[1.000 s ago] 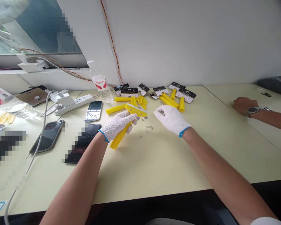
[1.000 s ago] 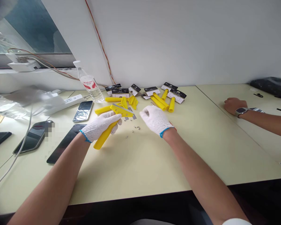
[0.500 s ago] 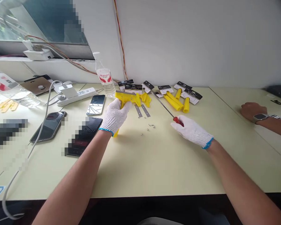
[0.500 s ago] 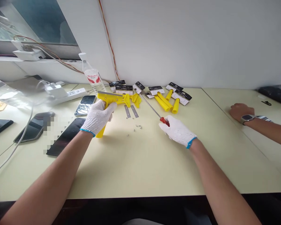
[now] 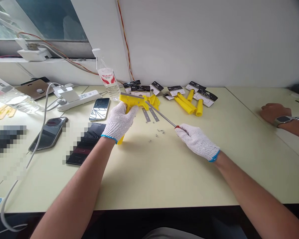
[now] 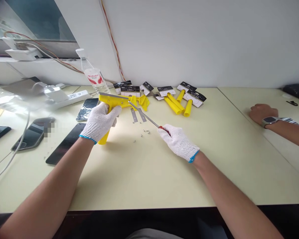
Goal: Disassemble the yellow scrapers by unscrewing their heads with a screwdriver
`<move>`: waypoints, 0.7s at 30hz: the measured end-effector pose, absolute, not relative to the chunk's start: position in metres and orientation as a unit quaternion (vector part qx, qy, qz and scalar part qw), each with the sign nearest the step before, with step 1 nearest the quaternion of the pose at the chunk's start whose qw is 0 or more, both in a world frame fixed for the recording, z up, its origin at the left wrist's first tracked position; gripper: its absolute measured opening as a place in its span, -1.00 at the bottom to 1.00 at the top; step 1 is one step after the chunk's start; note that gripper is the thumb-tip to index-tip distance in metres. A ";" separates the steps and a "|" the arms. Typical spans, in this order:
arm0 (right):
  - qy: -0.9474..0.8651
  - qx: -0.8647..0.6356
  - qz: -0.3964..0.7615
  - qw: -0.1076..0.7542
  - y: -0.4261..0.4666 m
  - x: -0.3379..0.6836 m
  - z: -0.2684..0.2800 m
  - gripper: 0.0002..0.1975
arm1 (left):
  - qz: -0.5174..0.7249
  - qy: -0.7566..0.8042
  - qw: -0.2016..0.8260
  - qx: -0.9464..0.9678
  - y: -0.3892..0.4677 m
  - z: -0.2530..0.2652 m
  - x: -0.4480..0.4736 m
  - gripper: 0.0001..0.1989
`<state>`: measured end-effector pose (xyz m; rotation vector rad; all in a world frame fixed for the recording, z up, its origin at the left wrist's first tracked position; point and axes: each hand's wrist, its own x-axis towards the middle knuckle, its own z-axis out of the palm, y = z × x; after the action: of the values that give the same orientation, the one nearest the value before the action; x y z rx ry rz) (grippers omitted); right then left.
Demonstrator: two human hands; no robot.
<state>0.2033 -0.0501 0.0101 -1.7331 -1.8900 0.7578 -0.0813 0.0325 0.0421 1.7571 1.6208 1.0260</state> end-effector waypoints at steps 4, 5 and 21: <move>-0.691 -0.633 0.273 0.220 -0.051 0.203 0.010 -0.58 | 0.378 0.599 0.274 0.651 0.030 0.043 -0.078 -0.70; -0.691 -0.632 0.272 0.220 -0.051 0.203 0.010 -0.58 | 0.376 0.602 0.272 0.650 0.030 0.044 -0.077 -0.69; -0.705 -0.621 0.261 0.222 -0.053 0.200 0.009 -0.56 | 0.358 0.606 0.211 0.678 0.031 0.040 -0.076 -0.58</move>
<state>0.1995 -0.0528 0.0088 -1.7157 -1.9482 0.7213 -0.0765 0.0313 0.0398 1.8853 1.6844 0.9961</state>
